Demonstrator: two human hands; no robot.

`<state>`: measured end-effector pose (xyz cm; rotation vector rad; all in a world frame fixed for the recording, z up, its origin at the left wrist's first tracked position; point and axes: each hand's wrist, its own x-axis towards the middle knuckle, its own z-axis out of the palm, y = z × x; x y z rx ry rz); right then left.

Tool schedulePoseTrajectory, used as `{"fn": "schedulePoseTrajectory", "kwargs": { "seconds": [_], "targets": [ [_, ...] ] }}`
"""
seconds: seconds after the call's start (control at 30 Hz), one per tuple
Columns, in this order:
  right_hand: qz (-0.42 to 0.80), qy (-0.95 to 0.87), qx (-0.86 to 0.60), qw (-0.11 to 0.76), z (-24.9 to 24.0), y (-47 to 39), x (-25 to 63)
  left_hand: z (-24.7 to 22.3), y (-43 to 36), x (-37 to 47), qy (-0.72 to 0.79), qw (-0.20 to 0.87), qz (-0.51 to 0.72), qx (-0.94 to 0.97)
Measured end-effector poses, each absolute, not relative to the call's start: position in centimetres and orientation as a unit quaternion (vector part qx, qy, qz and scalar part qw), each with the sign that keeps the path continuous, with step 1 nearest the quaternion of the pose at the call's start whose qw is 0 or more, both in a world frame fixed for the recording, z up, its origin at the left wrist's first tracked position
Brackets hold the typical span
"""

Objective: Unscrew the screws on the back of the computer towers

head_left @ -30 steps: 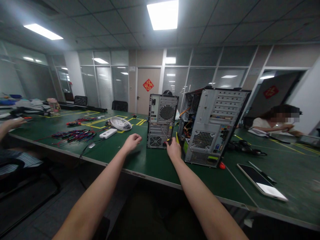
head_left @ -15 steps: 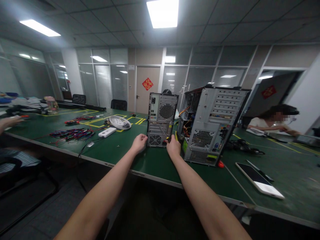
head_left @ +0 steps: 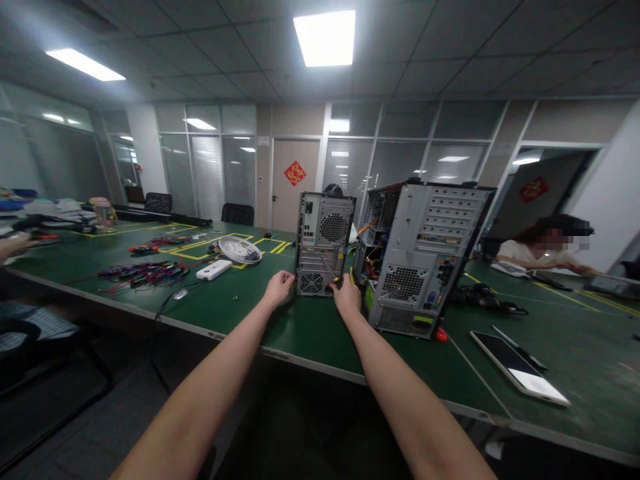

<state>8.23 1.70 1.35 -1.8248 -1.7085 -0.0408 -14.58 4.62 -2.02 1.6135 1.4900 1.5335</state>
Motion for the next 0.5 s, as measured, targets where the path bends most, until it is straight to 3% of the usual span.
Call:
{"fn": "schedulePoseTrajectory", "kwargs": {
  "seconds": [0.27, 0.5],
  "targets": [
    [-0.032, -0.665, -0.663, 0.341, 0.9, 0.6, 8.7, -1.3, 2.3, -14.1, 0.541, 0.150, 0.581, 0.590],
    [-0.029, -0.708, -0.634, 0.311, 0.1, -0.2, 9.1, -1.3, 1.5, -13.8, 0.550, 0.115, 0.558, 0.611]
  ]
}}
